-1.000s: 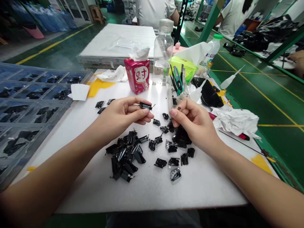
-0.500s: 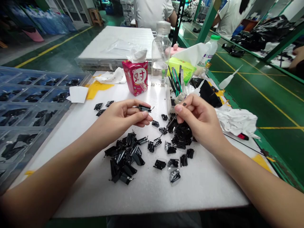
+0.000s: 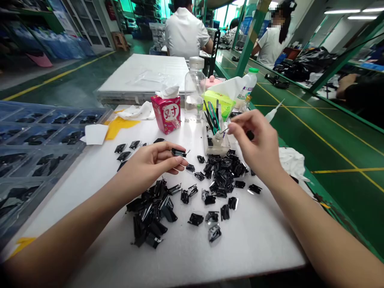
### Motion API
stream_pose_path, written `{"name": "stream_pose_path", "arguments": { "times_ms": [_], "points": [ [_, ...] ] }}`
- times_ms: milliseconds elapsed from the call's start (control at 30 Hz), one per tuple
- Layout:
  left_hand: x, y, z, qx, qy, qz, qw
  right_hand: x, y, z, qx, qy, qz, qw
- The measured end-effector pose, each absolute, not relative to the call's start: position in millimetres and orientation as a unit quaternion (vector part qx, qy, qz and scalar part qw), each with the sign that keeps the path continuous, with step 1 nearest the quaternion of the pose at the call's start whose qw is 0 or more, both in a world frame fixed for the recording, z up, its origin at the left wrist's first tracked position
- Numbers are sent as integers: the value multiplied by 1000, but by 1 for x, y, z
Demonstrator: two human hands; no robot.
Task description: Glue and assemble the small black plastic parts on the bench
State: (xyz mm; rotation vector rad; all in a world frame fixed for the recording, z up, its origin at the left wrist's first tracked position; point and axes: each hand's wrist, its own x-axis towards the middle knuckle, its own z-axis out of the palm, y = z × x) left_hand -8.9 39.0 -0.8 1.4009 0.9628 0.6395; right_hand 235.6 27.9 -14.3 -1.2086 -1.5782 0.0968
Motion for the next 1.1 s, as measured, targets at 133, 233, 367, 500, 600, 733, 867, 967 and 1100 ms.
{"name": "stream_pose_path", "arguments": {
  "times_ms": [133, 233, 367, 500, 600, 733, 867, 967, 1100],
  "points": [
    [-9, 39, -1, 586, 408, 298, 634, 223, 12, -15, -485, -757, 58, 433],
    [-9, 39, -2, 549, 400, 317, 662, 206, -11, -15, -410, -874, 133, 224],
    [-9, 39, -2, 514, 399, 341, 678, 193, -23, -25, -343, -925, 76, 148],
    [-9, 37, -2, 510, 382, 356, 683, 190, -18, -33, -310, -936, 42, 162],
    [-9, 35, -1, 520, 368, 359, 682, 188, -16, -34, -304, -935, 44, 174],
    [-7, 30, 1, 530, 354, 362, 681, 184, -15, -36, -310, -931, 29, 190],
    [-6, 25, 4, 541, 356, 379, 662, 180, -12, -41, -310, -924, 7, 225],
    [-5, 22, 4, 568, 363, 392, 626, 183, -15, -38, -317, -909, -6, 272],
    [-4, 16, 2, 648, 350, 400, 545, 196, -28, -20, -336, -874, -35, 348]
  ]
}}
